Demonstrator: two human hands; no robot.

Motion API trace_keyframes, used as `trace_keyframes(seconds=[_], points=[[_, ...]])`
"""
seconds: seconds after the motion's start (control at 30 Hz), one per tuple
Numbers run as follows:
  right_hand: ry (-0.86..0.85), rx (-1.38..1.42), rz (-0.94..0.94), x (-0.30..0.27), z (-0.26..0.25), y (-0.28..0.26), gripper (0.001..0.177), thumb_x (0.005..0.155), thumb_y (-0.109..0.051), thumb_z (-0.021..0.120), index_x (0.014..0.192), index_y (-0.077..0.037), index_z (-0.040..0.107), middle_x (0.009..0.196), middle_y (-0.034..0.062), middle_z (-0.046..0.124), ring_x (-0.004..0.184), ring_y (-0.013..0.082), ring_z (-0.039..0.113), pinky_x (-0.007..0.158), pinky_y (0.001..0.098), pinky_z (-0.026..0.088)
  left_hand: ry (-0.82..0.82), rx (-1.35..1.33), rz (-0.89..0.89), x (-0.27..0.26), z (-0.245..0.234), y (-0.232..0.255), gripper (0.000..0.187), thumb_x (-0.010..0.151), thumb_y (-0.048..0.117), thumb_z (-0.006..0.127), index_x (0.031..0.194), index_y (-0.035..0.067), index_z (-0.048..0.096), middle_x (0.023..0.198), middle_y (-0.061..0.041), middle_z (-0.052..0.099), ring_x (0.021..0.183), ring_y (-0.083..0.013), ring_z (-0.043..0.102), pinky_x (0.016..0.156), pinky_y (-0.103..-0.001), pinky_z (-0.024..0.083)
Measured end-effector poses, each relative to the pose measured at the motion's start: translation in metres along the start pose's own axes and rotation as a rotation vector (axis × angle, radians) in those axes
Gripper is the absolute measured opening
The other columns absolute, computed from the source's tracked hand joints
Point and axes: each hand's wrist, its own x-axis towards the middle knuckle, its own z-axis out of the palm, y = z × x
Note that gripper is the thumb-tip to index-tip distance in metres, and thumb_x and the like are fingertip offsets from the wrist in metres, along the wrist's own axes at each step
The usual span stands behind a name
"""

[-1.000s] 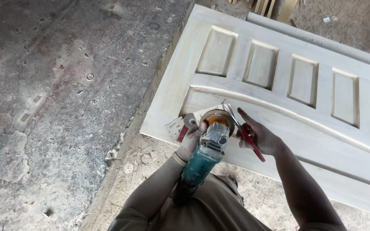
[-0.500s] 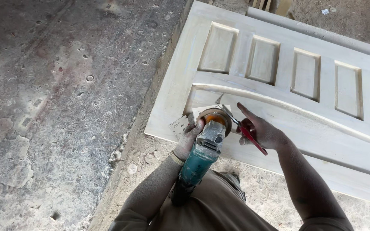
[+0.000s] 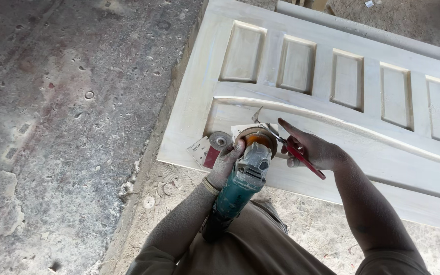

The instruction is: The person sands a large wooden door using an electric sander, moving across the panels and edges. They then switch to a sanding block to manually sand the curved lower section of the door.

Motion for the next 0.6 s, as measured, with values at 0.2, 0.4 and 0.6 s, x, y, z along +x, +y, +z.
trace_keyframes(seconds=[0.2,0.4,0.6], points=[[0.028,0.067,-0.016,-0.003,-0.007,0.044,0.116,0.073,-0.030,0.082,0.164,-0.029,0.009,0.102,0.0125,0.075,0.094,0.0225,0.075,0.088,0.0407,0.065,-0.029,-0.022,-0.032,0.016,0.014,-0.013,0.064,0.100,0.051,0.063,0.131,-0.005,0.060,0.116,-0.014,0.069,0.103,-0.0202,0.069,0.087,-0.032,0.060],[0.112,0.409,-0.413,-0.003,0.014,0.131,0.114,0.082,-0.038,0.081,0.166,-0.009,0.008,0.101,0.0163,0.073,0.090,0.0238,0.071,0.087,0.0397,0.060,-0.146,-0.311,-0.045,0.041,0.033,-0.043,0.057,0.099,0.037,0.064,0.139,-0.002,0.054,0.126,-0.014,0.067,0.113,-0.0242,0.066,0.097,-0.037,0.057],[0.082,0.625,-0.498,-0.014,0.018,0.203,0.115,0.087,-0.040,0.078,0.167,-0.005,0.003,0.105,0.0134,0.067,0.091,0.0216,0.065,0.086,0.0382,0.059,-0.073,-0.260,-0.008,0.086,0.046,-0.094,0.034,0.102,0.017,0.067,0.131,0.000,0.063,0.116,-0.011,0.071,0.104,-0.0209,0.069,0.090,-0.034,0.060]])
